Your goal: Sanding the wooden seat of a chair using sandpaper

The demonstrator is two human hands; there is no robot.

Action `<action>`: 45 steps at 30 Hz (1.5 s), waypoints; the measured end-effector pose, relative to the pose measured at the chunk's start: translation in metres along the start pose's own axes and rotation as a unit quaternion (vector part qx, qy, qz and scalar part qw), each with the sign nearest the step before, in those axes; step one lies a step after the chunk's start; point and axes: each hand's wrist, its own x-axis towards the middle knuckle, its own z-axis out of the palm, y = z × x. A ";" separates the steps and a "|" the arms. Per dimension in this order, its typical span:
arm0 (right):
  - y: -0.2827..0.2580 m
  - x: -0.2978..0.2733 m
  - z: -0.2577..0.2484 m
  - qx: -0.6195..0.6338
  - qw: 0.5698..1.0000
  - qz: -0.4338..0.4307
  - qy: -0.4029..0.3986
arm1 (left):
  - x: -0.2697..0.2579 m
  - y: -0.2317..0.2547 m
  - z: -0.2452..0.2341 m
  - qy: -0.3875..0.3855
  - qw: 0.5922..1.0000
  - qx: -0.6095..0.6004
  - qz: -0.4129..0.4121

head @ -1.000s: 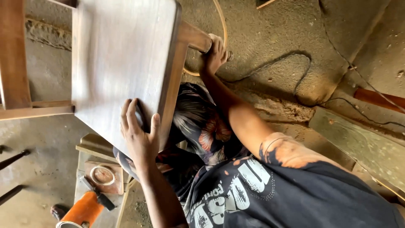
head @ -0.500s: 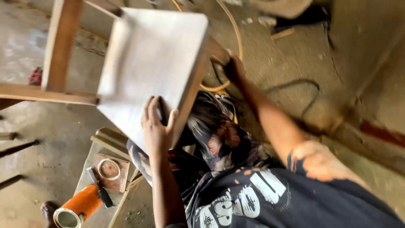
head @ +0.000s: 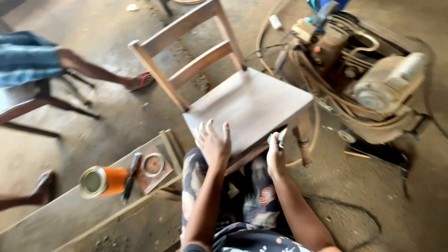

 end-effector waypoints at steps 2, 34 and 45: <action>-0.019 -0.024 0.004 -0.020 0.999 -0.018 -0.046 | -0.002 0.017 -0.022 0.030 0.997 0.008 -0.068; -0.116 0.233 0.018 -0.572 0.808 -0.113 -0.081 | 0.049 -0.050 0.090 0.000 0.967 0.183 -0.177; -0.114 0.218 0.003 -0.555 0.807 -0.164 -0.116 | 0.106 -0.085 0.028 -0.132 0.959 0.067 -0.243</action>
